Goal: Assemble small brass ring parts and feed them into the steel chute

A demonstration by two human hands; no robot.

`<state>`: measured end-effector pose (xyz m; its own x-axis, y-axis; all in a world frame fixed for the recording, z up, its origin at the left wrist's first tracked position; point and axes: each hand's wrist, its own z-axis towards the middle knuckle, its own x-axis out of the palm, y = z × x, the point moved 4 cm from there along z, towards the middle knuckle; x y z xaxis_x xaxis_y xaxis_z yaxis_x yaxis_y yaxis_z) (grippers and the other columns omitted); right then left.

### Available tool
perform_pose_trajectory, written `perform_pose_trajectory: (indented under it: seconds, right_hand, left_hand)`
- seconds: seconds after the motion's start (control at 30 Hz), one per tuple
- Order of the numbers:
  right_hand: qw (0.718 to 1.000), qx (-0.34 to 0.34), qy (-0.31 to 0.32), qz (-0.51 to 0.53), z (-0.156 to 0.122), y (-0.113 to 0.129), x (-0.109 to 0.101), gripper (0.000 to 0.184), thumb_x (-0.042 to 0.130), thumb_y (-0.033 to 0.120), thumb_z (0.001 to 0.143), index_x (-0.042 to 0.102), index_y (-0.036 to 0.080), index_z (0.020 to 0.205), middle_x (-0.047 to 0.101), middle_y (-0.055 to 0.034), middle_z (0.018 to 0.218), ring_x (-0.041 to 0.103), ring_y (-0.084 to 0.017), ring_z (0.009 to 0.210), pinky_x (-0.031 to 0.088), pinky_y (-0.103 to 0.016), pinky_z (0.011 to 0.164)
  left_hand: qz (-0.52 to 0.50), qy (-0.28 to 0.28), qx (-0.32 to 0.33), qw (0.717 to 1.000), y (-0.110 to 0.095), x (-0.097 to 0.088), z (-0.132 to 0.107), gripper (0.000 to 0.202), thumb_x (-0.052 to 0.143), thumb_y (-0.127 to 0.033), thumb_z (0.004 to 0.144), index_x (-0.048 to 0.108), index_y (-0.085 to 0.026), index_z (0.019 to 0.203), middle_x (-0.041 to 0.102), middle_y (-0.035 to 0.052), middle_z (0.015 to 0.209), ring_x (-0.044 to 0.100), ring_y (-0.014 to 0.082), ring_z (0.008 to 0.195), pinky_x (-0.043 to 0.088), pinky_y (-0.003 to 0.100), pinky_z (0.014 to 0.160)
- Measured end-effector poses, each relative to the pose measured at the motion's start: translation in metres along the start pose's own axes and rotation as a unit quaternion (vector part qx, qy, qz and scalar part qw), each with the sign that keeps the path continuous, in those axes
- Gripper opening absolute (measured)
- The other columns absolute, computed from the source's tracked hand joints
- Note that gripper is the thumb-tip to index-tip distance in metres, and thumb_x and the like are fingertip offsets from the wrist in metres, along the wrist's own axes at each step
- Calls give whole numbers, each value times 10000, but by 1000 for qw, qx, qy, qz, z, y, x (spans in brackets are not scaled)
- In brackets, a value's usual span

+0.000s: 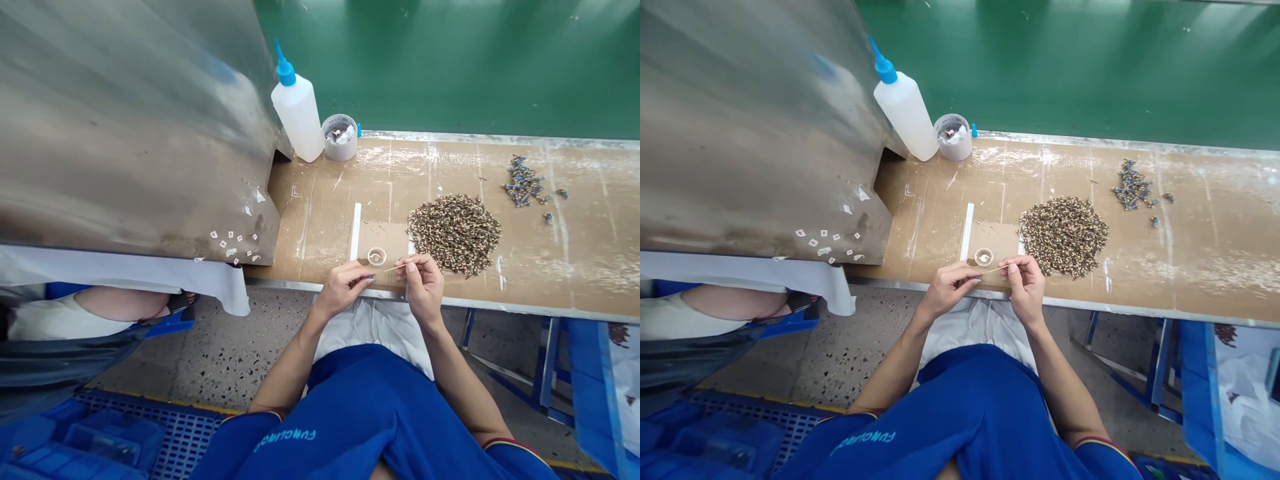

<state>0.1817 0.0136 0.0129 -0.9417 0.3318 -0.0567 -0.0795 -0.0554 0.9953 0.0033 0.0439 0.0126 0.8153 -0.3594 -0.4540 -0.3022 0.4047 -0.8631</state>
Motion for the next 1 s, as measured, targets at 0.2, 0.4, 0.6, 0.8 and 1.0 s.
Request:
perform_pose_trajectory:
  seconds: [0.2,0.4,0.6,0.8,1.0]
  right_hand:
    - [1000,-6,14,-13,-4,-8,4,264,563,504,956,584,246,904,691,-35,814,621,-165,636,547,-311,600]
    - [999,2,36,-31,-5,-10,7,272,556,512,953,587,245,912,702,-51,819,635,-178,640,560,-331,600]
    - [998,0,50,-33,-6,-11,8,266,557,510,953,596,249,917,713,-49,817,640,-178,631,567,-331,592]
    - [997,-7,64,-35,-6,-10,9,255,559,495,956,604,246,926,719,-48,817,649,-176,633,570,-320,584]
    - [997,-29,56,-46,-7,-9,10,210,557,450,967,607,250,926,710,-39,785,650,-177,622,554,-306,554]
  left_hand:
    - [42,5,19,999,-1,5,0,201,566,-257,980,733,-150,951,689,66,819,625,154,724,492,259,673]
    - [84,1,17,996,-3,9,1,212,536,-255,987,719,-165,931,658,52,783,616,162,734,485,273,694]
    - [93,-7,20,995,-3,11,1,207,538,-247,982,709,-163,902,644,41,757,601,154,706,467,265,668]
    - [89,-8,14,996,-3,11,2,182,552,-226,970,704,-162,893,647,42,763,599,156,709,455,267,669]
    - [89,-14,22,996,-3,12,1,173,554,-212,966,700,-158,892,647,43,764,601,158,709,454,267,667]
